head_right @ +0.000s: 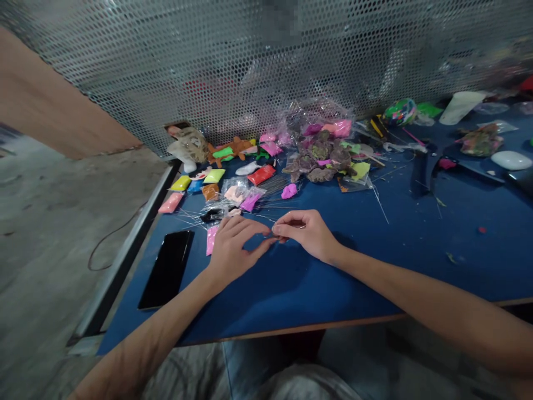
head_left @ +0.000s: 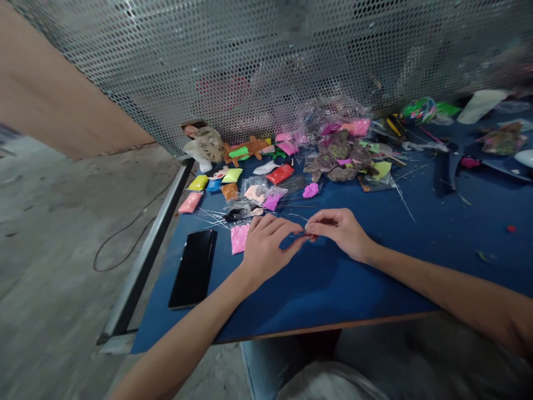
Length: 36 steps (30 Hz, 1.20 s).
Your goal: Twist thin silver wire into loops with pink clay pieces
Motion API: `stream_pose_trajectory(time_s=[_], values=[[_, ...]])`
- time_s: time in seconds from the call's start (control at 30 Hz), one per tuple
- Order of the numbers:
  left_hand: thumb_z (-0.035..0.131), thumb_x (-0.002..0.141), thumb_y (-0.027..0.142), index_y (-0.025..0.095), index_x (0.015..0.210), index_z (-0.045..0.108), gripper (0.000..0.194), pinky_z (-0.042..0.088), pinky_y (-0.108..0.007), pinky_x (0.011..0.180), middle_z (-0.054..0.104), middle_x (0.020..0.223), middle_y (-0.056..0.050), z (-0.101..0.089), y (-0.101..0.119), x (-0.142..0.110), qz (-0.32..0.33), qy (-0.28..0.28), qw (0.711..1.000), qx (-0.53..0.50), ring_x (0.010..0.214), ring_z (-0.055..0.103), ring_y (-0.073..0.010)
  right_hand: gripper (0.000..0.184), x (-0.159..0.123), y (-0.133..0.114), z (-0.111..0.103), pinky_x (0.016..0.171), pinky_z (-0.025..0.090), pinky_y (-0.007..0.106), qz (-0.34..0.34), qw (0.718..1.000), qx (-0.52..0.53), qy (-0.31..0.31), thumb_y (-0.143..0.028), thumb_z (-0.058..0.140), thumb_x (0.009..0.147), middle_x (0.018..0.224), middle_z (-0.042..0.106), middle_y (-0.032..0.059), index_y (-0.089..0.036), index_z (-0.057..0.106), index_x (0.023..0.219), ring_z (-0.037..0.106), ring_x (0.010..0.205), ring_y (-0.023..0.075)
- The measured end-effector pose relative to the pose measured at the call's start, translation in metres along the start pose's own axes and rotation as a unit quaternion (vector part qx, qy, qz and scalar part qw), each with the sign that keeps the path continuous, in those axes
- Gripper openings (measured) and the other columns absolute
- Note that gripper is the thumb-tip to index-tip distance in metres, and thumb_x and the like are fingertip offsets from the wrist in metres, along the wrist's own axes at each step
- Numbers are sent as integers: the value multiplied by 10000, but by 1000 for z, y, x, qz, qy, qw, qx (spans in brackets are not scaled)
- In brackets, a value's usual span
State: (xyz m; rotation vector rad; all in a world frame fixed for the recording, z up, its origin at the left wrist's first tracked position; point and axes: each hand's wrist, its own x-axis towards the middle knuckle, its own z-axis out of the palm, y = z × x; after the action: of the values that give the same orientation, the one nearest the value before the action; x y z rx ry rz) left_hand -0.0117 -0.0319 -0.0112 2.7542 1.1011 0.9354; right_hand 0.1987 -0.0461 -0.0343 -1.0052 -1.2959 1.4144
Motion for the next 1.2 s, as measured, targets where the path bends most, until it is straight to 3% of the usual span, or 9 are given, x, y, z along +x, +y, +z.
stream_pose_trajectory(time_s=[0.23, 0.57, 0.8, 1.2], values=[[669, 930, 343, 235, 901, 704, 117, 396, -357, 758, 776, 909, 8, 2, 1, 0, -30, -17, 999, -36, 824, 667, -174, 255, 3, 1, -2, 711, 556, 321, 13, 1000, 10, -17, -437, 766, 821, 766, 730, 35, -184, 747, 854, 681, 690, 166], [701, 890, 299, 231, 908, 684, 72, 415, -349, 728, 746, 809, 40, 7, 4, -2, -69, 2, 994, -83, 674, 621, -136, 272, 1, 0, 1, 569, 508, 277, -5, 999, -16, -32, -453, 732, 855, 690, 650, -1, -183, 704, 868, 619, 576, 130], [668, 902, 295, 234, 873, 690, 71, 452, -344, 719, 732, 808, 7, 3, 7, 1, -119, -19, 980, -157, 710, 614, -157, 285, 1, 0, 4, 562, 487, 275, -3, 1000, 0, -17, -457, 739, 843, 672, 637, -6, -182, 715, 915, 597, 569, 124], [695, 838, 224, 220, 853, 650, 48, 369, -315, 714, 700, 781, 33, 6, 7, -1, -58, -52, 992, -94, 717, 568, -147, 242, 0, -1, 6, 533, 501, 272, -17, 999, 28, 43, -393, 798, 796, 710, 678, 0, -185, 722, 891, 606, 552, 121]])
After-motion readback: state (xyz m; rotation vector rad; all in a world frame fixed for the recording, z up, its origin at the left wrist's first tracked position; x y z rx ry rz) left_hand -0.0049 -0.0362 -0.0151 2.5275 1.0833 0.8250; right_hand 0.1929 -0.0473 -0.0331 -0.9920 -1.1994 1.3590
